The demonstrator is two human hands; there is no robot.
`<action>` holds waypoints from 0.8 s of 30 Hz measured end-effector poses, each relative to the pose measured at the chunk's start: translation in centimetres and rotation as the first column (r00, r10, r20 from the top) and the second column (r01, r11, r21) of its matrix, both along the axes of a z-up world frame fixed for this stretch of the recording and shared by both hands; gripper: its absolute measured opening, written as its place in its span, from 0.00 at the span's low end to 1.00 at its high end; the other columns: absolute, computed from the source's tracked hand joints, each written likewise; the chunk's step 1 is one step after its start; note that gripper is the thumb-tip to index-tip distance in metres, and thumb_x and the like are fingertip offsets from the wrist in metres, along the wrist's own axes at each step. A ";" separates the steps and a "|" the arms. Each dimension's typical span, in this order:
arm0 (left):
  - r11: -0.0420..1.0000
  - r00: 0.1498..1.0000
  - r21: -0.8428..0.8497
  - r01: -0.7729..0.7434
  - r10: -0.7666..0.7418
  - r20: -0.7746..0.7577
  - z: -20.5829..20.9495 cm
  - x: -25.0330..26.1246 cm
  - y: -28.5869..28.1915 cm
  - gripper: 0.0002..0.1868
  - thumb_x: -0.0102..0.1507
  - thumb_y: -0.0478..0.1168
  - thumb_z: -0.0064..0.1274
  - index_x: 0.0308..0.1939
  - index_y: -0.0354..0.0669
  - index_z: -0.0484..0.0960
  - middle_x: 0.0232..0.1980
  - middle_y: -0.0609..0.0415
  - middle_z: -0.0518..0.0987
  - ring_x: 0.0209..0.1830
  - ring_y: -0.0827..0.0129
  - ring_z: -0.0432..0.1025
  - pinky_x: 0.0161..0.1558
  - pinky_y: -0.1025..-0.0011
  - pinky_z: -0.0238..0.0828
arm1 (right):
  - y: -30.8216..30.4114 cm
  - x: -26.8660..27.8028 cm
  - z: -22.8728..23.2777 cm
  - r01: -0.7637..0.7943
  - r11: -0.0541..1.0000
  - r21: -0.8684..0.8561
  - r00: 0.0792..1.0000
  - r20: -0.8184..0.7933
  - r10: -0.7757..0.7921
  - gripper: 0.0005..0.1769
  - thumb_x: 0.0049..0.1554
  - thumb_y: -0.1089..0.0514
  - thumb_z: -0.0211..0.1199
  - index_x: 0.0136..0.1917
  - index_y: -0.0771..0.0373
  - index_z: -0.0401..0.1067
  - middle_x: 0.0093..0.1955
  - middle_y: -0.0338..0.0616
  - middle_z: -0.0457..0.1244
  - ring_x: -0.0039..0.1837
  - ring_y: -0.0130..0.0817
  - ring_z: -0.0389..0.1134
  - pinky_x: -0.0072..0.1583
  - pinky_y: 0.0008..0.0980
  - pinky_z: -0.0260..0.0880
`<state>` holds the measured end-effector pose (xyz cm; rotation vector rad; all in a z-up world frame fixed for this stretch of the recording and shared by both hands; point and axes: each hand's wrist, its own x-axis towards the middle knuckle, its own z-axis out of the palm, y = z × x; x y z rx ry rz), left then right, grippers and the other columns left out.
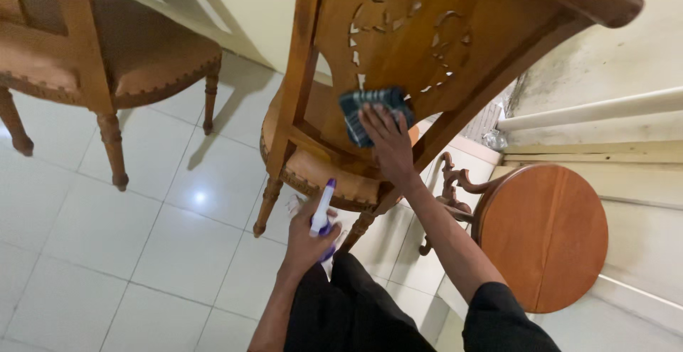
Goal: The person sprays a purple cleaning solution onto the backrest of a wooden chair and wipes it with a cloth. They repeatedly spray and wipe the carved backrest and seat area, focusing on the same chair throughout the clip.
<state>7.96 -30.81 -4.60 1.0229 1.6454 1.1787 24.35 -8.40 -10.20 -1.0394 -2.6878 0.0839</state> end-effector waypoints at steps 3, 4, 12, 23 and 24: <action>0.969 0.999 0.245 -0.039 0.044 -0.013 -1.7 -1.9 2.5 0.41 0.54 0.30 0.62 0.72 0.42 0.70 0.69 0.46 0.74 0.58 0.65 0.75 0.55 0.70 0.73 | -1.9 0.5 -1.0 -0.163 0.986 -0.019 0.967 0.193 0.164 0.48 0.56 0.70 0.57 0.86 0.49 0.49 0.89 0.28 0.44 0.87 0.28 0.44 0.85 0.42 0.35; 0.982 0.998 0.186 -0.033 0.023 0.055 -2.0 -2.2 3.7 0.40 0.54 0.30 0.61 0.72 0.44 0.71 0.72 0.47 0.72 0.56 0.65 0.76 0.53 0.70 0.74 | -1.2 0.4 -0.8 -0.159 0.984 -0.079 0.970 0.173 0.170 0.48 0.53 0.66 0.58 0.84 0.49 0.51 0.86 0.29 0.45 0.85 0.30 0.45 0.83 0.46 0.35; 0.945 0.992 0.326 0.038 0.004 -0.126 -4.7 -2.4 9.2 0.42 0.52 0.27 0.58 0.72 0.43 0.71 0.75 0.43 0.71 0.79 0.52 0.62 0.74 0.61 0.60 | 7.2 -5.9 6.3 -0.115 0.955 0.273 0.993 0.070 0.099 0.39 0.61 0.72 0.55 0.84 0.53 0.62 0.87 0.32 0.51 0.87 0.29 0.45 0.85 0.46 0.34; 0.930 0.961 0.243 -0.274 0.254 0.110 -10.4 4.0 8.1 0.38 0.55 0.28 0.62 0.70 0.43 0.71 0.50 0.55 0.79 0.42 0.71 0.75 0.47 0.72 0.75 | 2.0 -2.4 1.3 -0.334 0.927 0.171 0.924 0.255 0.286 0.43 0.55 0.66 0.56 0.83 0.54 0.55 0.86 0.32 0.46 0.86 0.27 0.42 0.83 0.42 0.35; 0.906 0.954 0.298 -0.299 0.281 0.102 -10.6 4.5 8.1 0.36 0.57 0.28 0.62 0.70 0.43 0.71 0.49 0.58 0.80 0.42 0.75 0.77 0.48 0.75 0.75 | 1.0 -1.0 0.5 -0.326 0.919 0.220 0.938 0.193 0.287 0.41 0.57 0.65 0.57 0.83 0.50 0.56 0.86 0.27 0.46 0.86 0.24 0.42 0.84 0.40 0.37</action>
